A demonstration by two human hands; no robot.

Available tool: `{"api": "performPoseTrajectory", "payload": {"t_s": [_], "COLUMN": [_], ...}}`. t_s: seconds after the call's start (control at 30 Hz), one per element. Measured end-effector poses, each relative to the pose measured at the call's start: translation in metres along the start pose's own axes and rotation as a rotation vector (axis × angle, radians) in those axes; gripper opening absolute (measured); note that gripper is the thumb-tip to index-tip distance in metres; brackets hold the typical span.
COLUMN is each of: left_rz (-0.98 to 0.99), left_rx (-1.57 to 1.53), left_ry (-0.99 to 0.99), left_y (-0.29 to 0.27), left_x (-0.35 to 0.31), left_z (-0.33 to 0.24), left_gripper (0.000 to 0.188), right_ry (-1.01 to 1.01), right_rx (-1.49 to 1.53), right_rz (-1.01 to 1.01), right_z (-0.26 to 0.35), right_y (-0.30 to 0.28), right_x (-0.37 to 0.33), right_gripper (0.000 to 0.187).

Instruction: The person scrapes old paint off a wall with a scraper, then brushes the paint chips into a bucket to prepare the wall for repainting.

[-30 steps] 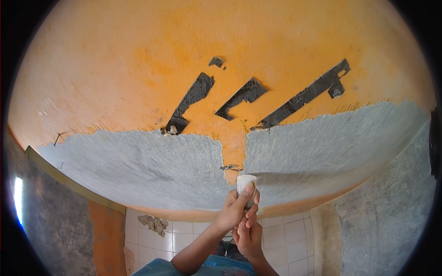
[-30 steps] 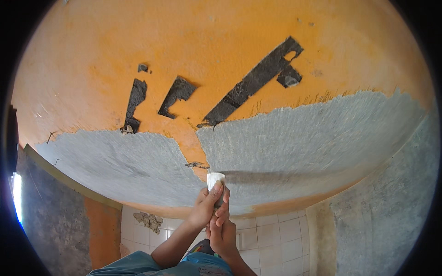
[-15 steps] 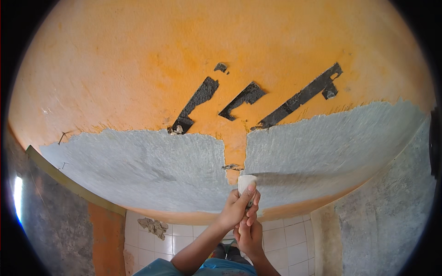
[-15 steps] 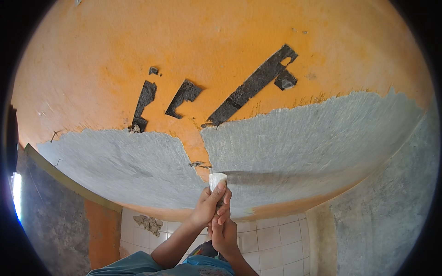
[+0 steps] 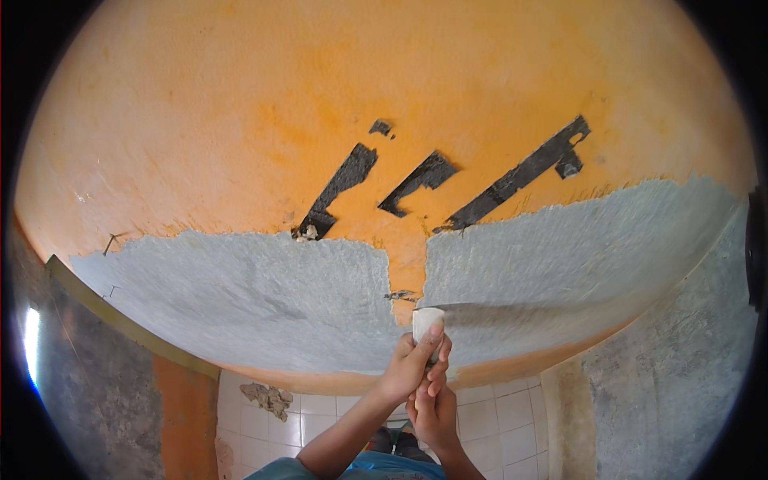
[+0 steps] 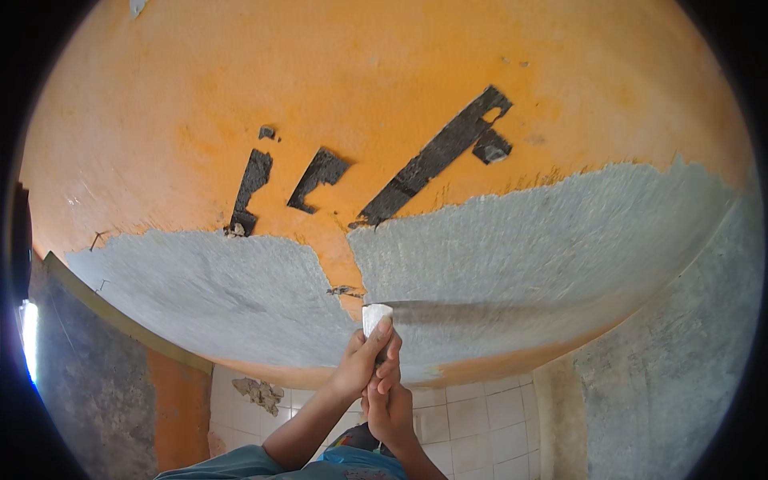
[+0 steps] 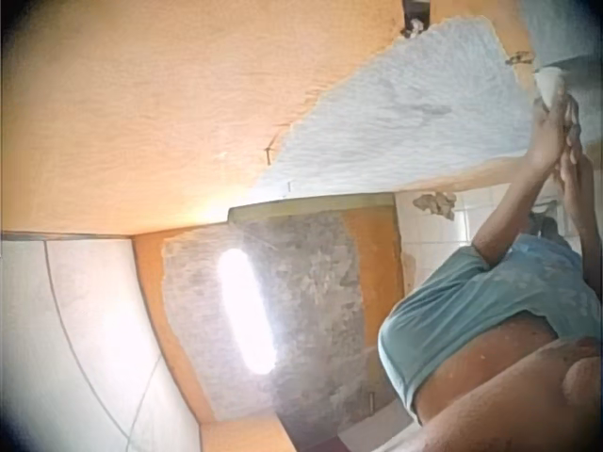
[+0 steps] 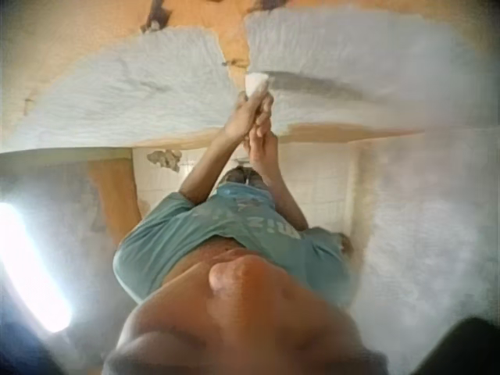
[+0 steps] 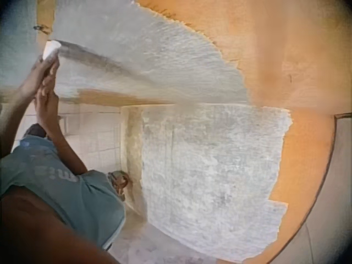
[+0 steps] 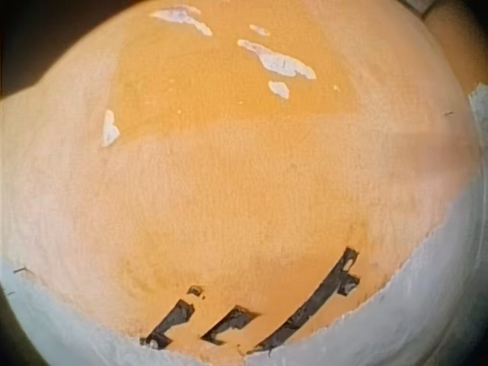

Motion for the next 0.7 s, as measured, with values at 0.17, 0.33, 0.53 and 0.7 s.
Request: {"api": "performPoseTrajectory", "payload": {"t_s": [0.17,0.33,0.53,0.7], "left_rz": [0.056,0.112,0.072,0.038], "left_rx": [0.030,0.006,0.018,0.023], "left_ry": [0.125,0.129,0.114,0.072], "left_y": [0.008,0.016,0.019,0.019], "left_x": [0.003,0.004,0.002,0.000], "left_z": [-0.016,-0.022,-0.027,-0.030], "left_gripper": [0.046,0.046,0.046,0.047], "right_ry": [-0.041,-0.018,-0.012,-0.026], "right_rx": [-0.037,-0.076,-0.075,-0.049], "right_rz": [0.036,-0.006,0.011,0.033], "right_z": [0.012,0.020,0.022,0.029], "right_y": [0.001,-0.002,0.002,0.006], "right_x": [0.003,0.004,0.006,0.006], "right_gripper": [0.022,0.024,0.025,0.025]}}
Point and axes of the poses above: each hand's wrist, its own x-axis towards the middle knuckle, its own y-axis out of the palm, z = x × y, the point moved 8 cm from there along x, towards the middle knuckle, and after that the axes turned 11 degrees about z, right-handed, at the moved point
